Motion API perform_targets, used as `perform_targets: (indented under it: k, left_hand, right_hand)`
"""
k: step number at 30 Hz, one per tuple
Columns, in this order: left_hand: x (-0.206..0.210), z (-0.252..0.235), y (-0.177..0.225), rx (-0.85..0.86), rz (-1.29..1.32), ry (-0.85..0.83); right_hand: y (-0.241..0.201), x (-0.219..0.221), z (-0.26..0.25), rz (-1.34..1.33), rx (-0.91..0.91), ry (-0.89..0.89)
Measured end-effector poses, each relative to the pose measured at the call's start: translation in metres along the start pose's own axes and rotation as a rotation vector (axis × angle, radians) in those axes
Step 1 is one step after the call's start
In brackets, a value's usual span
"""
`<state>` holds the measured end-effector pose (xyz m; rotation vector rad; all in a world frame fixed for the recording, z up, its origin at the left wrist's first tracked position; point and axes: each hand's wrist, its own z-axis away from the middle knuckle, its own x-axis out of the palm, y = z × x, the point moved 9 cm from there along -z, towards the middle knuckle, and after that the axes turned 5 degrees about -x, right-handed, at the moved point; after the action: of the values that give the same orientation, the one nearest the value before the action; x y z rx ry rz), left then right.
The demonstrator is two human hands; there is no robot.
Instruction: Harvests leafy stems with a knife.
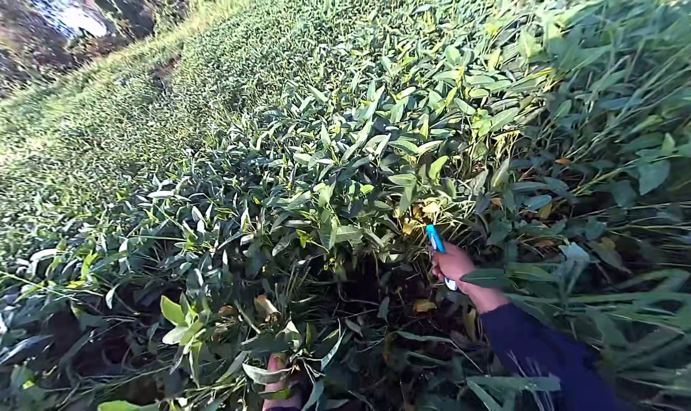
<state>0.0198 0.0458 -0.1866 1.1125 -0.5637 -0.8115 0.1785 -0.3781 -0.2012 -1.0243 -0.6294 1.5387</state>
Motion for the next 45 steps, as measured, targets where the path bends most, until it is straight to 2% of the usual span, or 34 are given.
perform_targets:
  k: [2, 5, 7, 9, 10, 11, 13, 14, 17, 20, 22, 23, 25, 27, 29, 31, 34, 37, 40, 42, 43, 45]
  left_hand:
    - [-0.02, -0.006, -0.006, 0.05, -0.043, 0.001]
    - [-0.008, 0.001, -0.01, -0.016, 0.148, -0.027]
    - [0.002, 0.004, -0.008, -0.044, 0.23, -0.068]
    - [0.015, 0.012, 0.007, -0.037, 0.22, -0.157]
    - [0.025, 0.018, 0.018, -0.016, 0.193, -0.253]
    - [0.041, 0.022, 0.021, -0.01, 0.234, -0.446]
    - [0.084, 0.027, 0.005, -0.119, 0.383, -0.949]
    - [0.1, 0.036, -0.002, -0.199, 0.396, -1.013]
    - [0.128, 0.09, 0.009, -0.29, 0.352, -0.871]
    - [0.142, 0.102, 0.019, -0.229, 0.263, -0.794]
    - [0.13, 0.098, 0.029, -0.142, 0.18, -0.662]
    - [0.122, 0.094, 0.033, -0.13, 0.122, -0.55]
    - [0.11, 0.086, 0.031, -0.166, 0.037, -0.439]
    - [0.106, 0.072, 0.014, -0.166, 0.011, -0.485]
    - [0.107, 0.064, 0.004, -0.179, 0.005, -0.48]
    - [0.107, 0.069, 0.008, -0.183, -0.026, -0.43]
    - [0.098, 0.071, 0.017, -0.132, 0.004, -0.403]
    - [0.065, 0.071, 0.025, -0.035, 0.062, -0.333]
    - [0.017, 0.061, 0.018, -0.055, 0.075, -0.207]
    - [-0.008, 0.054, 0.014, -0.122, 0.082, -0.223]
    - [-0.006, 0.052, 0.018, -0.154, 0.075, -0.285]
    - [0.01, 0.043, 0.015, -0.184, 0.046, -0.551]
  right_hand:
    - [0.045, -0.03, -0.016, -0.137, 0.091, 0.059]
    - [0.08, -0.046, -0.015, -0.325, 0.122, 0.072]
    - [0.059, -0.042, 0.0, -0.489, 0.036, 0.054]
    - [0.007, -0.029, 0.026, -0.708, -0.168, 0.023]
    - [-0.022, -0.02, 0.037, -0.805, -0.287, -0.002]
    - [-0.05, -0.009, 0.045, -0.874, -0.38, -0.029]
    - [-0.102, 0.017, 0.042, -0.859, -0.489, -0.09]
    - [-0.124, 0.03, 0.035, -0.76, -0.503, -0.126]
    - [-0.166, 0.066, -0.004, -0.499, -0.421, -0.296]
    - [-0.168, 0.068, -0.035, -0.527, -0.406, -0.258]
    - [-0.149, 0.047, -0.021, -0.648, -0.484, -0.204]
    - [-0.133, 0.033, -0.009, -0.686, -0.498, -0.187]
    - [-0.091, 0.005, 0.009, -0.685, -0.474, -0.106]
    - [-0.055, -0.013, 0.018, -0.647, -0.427, -0.016]
    - [-0.054, -0.013, 0.024, -0.648, -0.407, -0.034]
    - [-0.077, 0.007, 0.029, -0.683, -0.419, -0.158]
    - [-0.092, 0.059, 0.012, -0.644, -0.249, -0.289]
    - [-0.079, 0.111, -0.029, -0.568, -0.127, -0.401]
    - [-0.066, 0.129, -0.039, -0.666, -0.124, -0.468]
    - [-0.063, 0.121, -0.019, -0.678, -0.176, -0.491]
    - [-0.06, 0.116, -0.006, -0.668, -0.235, -0.546]
    - [-0.053, 0.108, 0.03, -0.566, -0.388, -0.642]
